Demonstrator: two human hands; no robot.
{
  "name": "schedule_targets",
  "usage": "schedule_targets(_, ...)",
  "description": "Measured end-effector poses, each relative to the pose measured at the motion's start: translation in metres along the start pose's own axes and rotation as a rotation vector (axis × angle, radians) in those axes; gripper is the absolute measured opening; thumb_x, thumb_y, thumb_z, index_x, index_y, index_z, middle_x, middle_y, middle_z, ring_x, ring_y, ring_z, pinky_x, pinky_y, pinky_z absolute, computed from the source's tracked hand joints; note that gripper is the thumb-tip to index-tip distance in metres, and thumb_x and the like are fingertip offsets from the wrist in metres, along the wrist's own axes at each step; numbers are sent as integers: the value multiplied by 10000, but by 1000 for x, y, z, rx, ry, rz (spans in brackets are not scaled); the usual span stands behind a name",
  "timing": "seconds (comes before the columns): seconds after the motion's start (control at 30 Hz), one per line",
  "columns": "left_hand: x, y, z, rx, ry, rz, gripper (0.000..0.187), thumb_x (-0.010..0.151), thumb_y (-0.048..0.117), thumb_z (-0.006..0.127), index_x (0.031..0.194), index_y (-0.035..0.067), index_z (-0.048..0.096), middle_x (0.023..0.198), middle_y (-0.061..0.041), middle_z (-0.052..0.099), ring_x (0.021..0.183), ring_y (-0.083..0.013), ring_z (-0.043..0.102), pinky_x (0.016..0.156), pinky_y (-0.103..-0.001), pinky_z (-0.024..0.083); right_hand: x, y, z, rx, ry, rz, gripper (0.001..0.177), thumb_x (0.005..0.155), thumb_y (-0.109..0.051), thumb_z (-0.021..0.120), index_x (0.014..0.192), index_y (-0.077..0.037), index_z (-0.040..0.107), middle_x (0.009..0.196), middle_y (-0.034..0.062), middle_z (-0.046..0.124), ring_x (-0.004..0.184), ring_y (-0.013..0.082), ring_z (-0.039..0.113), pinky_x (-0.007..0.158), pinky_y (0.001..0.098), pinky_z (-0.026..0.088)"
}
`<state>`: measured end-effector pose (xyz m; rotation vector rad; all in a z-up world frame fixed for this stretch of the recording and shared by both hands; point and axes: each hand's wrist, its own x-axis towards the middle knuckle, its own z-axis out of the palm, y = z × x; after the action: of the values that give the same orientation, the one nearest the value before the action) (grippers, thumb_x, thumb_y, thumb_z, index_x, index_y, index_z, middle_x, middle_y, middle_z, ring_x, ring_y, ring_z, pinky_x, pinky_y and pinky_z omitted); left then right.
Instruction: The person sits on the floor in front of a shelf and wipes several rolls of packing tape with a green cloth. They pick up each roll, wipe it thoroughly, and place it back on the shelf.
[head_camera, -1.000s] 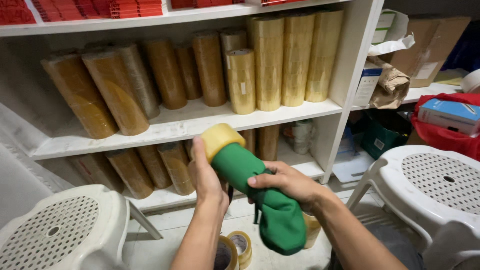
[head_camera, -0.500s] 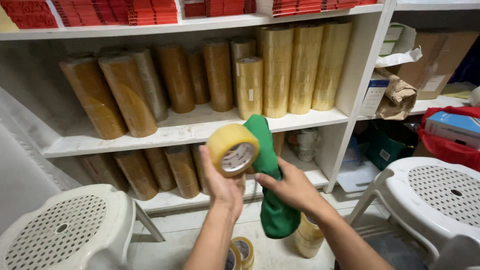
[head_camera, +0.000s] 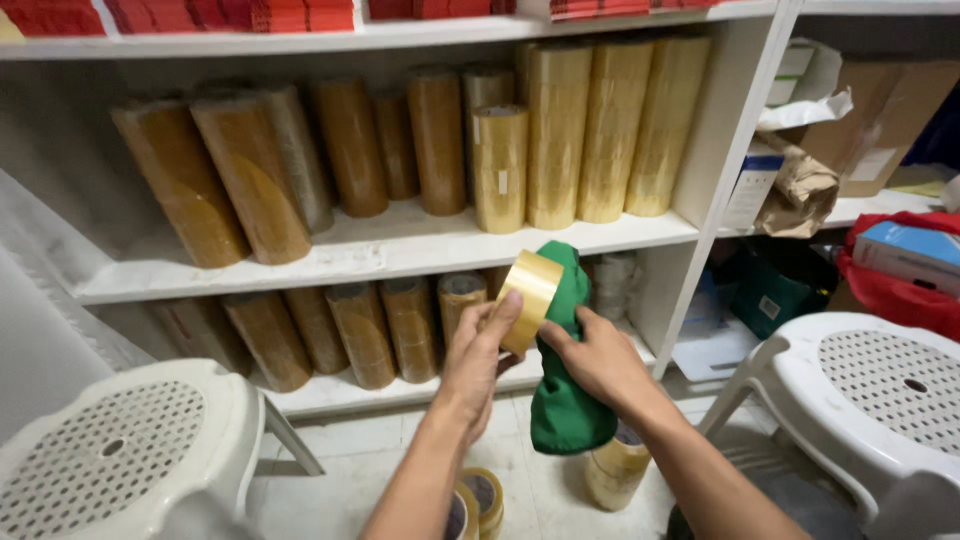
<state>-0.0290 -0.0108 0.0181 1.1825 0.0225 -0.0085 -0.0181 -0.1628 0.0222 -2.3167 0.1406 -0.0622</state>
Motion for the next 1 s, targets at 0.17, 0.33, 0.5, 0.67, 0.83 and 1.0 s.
schedule_targets(0.17, 34, -24, -15, 305, -43, 75, 612, 706, 560, 866, 1120, 136, 715, 962, -75, 674, 900, -212, 633, 834, -371, 510, 23, 3, 11, -108, -18, -40, 526, 898, -591, 552, 1183, -167, 679, 1108, 216, 750, 1218, 451, 629, 1028, 607, 482)
schedule_targets(0.33, 55, -22, -27, 610, 76, 168, 507, 579, 621, 927, 800, 188, 782, 671, -5, 675, 651, -181, 631, 617, -274, 493, 46, 8, 15, -205, -91, -92, 558, 857, -551, 618, 1221, -131, 665, 1159, 228, 740, 1261, 460, 600, 1064, 609, 460)
schedule_targets(0.5, 74, 26, -27, 814, 177, 194, 509, 574, 516, 936, 891, 150, 779, 906, -105, 753, 844, -290, 720, 694, -343, 549, 123, 47, 27, -860, -111, -272, 645, 769, -466, 761, 1321, -211, 544, 1231, 104, 686, 1213, 348, 640, 959, 560, 533)
schedule_targets(0.67, 119, 52, -29, 778, 211, 350, 541, 592, 418, 967, 902, 58, 708, 1039, -168, 677, 884, -326, 699, 681, -343, 601, 162, 28, 29, -919, -30, -376, 623, 793, -499, 785, 1297, -170, 627, 1251, 120, 636, 1233, 327, 589, 972, 532, 522)
schedule_targets(0.83, 176, 39, -33, 784, 312, 401, 574, 606, 480, 967, 921, 110, 661, 1157, -132, 644, 1018, -309, 688, 844, -360, 562, 228, 44, 51, -990, 88, -532, 679, 749, -652, 762, 1290, -275, 598, 1514, 116, 408, 1444, 333, 383, 1121, 515, 387)
schedule_targets(1.0, 236, 30, -27, 851, 333, 524, 588, 598, 518, 957, 895, 135, 623, 1287, -126, 627, 1179, -327, 655, 997, -371, 502, 256, 51, 71, -995, -36, -560, 642, 776, -594, 779, 1307, -278, 602, 1629, 160, 275, 1546, 351, 243, 1227, 599, 205)
